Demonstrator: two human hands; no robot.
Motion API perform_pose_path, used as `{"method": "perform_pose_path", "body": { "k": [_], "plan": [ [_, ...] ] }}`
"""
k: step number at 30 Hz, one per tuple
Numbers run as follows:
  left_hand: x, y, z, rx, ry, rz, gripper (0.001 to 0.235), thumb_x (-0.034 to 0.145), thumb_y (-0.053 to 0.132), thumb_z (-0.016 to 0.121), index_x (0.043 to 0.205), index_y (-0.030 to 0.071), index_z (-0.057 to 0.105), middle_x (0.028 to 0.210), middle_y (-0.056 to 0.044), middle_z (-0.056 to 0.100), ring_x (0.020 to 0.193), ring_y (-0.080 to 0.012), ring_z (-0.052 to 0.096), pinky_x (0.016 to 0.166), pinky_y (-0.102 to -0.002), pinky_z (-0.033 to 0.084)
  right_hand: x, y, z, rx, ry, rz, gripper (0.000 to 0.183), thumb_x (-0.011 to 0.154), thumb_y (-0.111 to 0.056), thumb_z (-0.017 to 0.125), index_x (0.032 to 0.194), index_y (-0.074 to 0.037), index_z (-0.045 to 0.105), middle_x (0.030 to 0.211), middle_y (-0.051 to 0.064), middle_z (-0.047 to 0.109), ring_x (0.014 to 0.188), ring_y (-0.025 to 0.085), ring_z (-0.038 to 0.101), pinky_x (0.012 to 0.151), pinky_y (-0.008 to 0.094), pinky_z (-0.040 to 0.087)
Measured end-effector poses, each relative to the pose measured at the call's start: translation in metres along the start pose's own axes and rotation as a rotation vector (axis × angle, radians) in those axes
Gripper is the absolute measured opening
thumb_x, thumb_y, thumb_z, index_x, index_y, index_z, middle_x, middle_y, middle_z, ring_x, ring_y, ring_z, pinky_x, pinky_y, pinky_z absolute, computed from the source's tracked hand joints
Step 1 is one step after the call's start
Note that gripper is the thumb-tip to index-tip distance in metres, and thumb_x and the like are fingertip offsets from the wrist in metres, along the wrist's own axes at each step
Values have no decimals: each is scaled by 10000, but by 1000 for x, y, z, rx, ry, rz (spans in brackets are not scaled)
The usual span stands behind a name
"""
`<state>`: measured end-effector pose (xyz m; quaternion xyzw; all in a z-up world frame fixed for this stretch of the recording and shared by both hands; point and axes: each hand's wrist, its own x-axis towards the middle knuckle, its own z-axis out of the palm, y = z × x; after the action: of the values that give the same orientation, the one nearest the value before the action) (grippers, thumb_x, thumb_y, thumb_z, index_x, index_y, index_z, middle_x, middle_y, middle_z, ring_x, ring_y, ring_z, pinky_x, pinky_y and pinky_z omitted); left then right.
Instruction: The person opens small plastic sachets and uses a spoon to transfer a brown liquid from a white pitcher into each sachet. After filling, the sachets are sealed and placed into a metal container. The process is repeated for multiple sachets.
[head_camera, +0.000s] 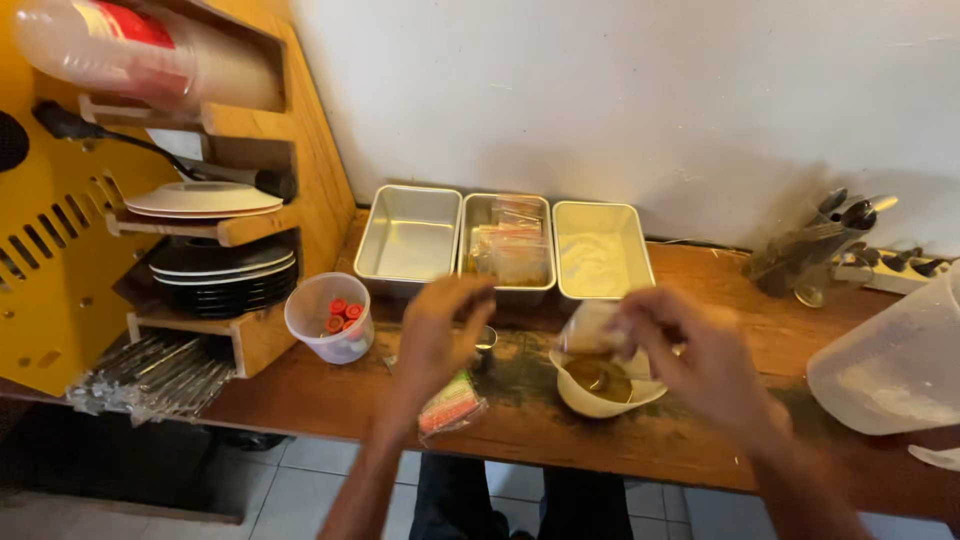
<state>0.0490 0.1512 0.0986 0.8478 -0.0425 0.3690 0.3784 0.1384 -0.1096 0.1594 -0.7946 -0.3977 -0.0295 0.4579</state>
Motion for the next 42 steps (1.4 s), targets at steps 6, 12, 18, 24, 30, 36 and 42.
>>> {"method": "perform_pose_path", "body": {
  "k": [6, 12, 18, 24, 30, 36, 42],
  "plan": [
    [100, -120, 43, 654, -480, -66, 321, 738, 100, 779, 1055, 140, 747, 926, -103, 709, 964, -358, 679, 854, -488, 561, 70, -5, 3, -43, -54, -93, 24, 986, -71, 624, 994, -50, 630, 661, 116, 726, 473, 180, 676, 446, 272, 529],
    [122, -148, 82, 960, -585, 13, 141, 813, 184, 682, 922, 207, 769, 872, -43, 767, 1087, -277, 635, 916, -468, 377, 116, 46, 45, 38, -230, -68, 53, 989, 28, 557, 1029, 10, 587, 791, 179, 717, 657, 265, 757, 545, 336, 623],
    [113, -135, 78, 948, -630, -4, 170, 808, 234, 651, 930, 225, 769, 909, -48, 779, 1143, -269, 588, 963, -518, 284, 135, 83, 81, 33, -339, -26, 74, 1007, 2, 525, 1067, 25, 562, 834, 219, 708, 680, 291, 749, 546, 366, 626],
    [112, -174, 89, 807, -702, -72, 532, 503, 487, 858, 956, 220, 774, 983, -26, 769, 1149, -281, 578, 1007, -560, 312, 145, 100, 92, -200, -503, -9, 114, 970, -60, 576, 1050, 18, 599, 789, 221, 731, 621, 328, 734, 513, 462, 593],
    [113, -170, 75, 595, -753, -131, 645, 496, 455, 892, 1084, 239, 742, 1083, -53, 752, 1197, -319, 573, 1082, -625, 289, 147, 93, 90, -503, -571, -26, 105, 912, -153, 652, 994, -90, 665, 686, 122, 719, 745, 362, 739, 760, 515, 566],
    [112, -180, 84, 586, -754, -158, 579, 537, 410, 877, 1065, 241, 710, 1053, -59, 755, 1146, -291, 657, 1097, -568, 262, 144, 101, 90, -645, -558, -42, 218, 854, -212, 716, 1024, -99, 641, 881, 171, 745, 913, 470, 697, 807, 598, 537],
    [112, -203, 94, 483, -597, -136, 420, 635, 253, 819, 1040, 238, 708, 1014, -30, 768, 1094, -302, 704, 1109, -542, 273, 149, 104, 91, -668, -556, -59, 191, 825, -233, 730, 979, -143, 661, 872, 126, 762, 922, 435, 711, 823, 577, 552]
  ]
}}
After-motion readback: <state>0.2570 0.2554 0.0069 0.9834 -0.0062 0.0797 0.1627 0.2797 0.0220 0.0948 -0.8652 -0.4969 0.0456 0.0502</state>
